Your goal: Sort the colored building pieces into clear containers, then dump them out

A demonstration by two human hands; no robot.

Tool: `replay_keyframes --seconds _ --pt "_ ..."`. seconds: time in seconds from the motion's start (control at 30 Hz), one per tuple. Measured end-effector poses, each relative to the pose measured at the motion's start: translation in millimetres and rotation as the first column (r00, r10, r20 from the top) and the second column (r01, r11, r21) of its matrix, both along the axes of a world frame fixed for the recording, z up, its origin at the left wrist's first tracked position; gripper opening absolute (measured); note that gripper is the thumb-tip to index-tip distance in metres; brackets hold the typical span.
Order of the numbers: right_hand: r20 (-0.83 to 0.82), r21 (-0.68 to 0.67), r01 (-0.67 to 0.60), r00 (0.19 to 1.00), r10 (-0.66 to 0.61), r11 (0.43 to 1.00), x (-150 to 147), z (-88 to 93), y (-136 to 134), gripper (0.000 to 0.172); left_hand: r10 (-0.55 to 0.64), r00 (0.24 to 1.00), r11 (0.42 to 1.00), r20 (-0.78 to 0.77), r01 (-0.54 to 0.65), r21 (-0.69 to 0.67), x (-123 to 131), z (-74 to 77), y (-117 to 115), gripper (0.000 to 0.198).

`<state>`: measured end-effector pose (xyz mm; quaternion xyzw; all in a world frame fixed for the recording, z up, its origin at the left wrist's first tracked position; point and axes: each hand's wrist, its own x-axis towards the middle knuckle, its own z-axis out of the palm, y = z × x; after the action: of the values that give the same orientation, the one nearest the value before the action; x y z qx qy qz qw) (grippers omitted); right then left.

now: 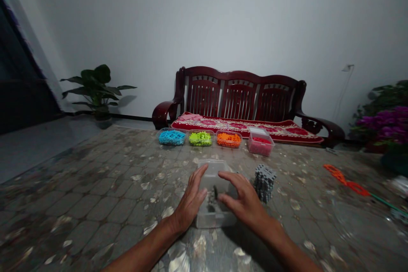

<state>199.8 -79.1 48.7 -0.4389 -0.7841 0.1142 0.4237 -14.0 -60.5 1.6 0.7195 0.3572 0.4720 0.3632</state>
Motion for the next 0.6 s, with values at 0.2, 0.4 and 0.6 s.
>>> replay_keyframes --seconds 0.2,0.4,0.6 --pt "-0.196 -0.014 0.196 0.961 -0.195 0.981 31 -8.6 -2 0.023 0.009 1.000 1.000 0.017 -0.009 -0.006 -1 -1.2 2 0.064" --pt "-0.162 0.076 0.222 0.965 -0.208 0.972 42 -14.2 -8 0.020 0.001 0.999 1.000 0.037 0.000 -0.023 -4 7.9 -2 0.066" --pt "-0.082 0.297 0.496 0.865 -0.496 0.816 84 1.6 4 0.024 -0.025 0.997 0.995 0.074 0.031 -0.092 -8 9.7 -2 0.069"
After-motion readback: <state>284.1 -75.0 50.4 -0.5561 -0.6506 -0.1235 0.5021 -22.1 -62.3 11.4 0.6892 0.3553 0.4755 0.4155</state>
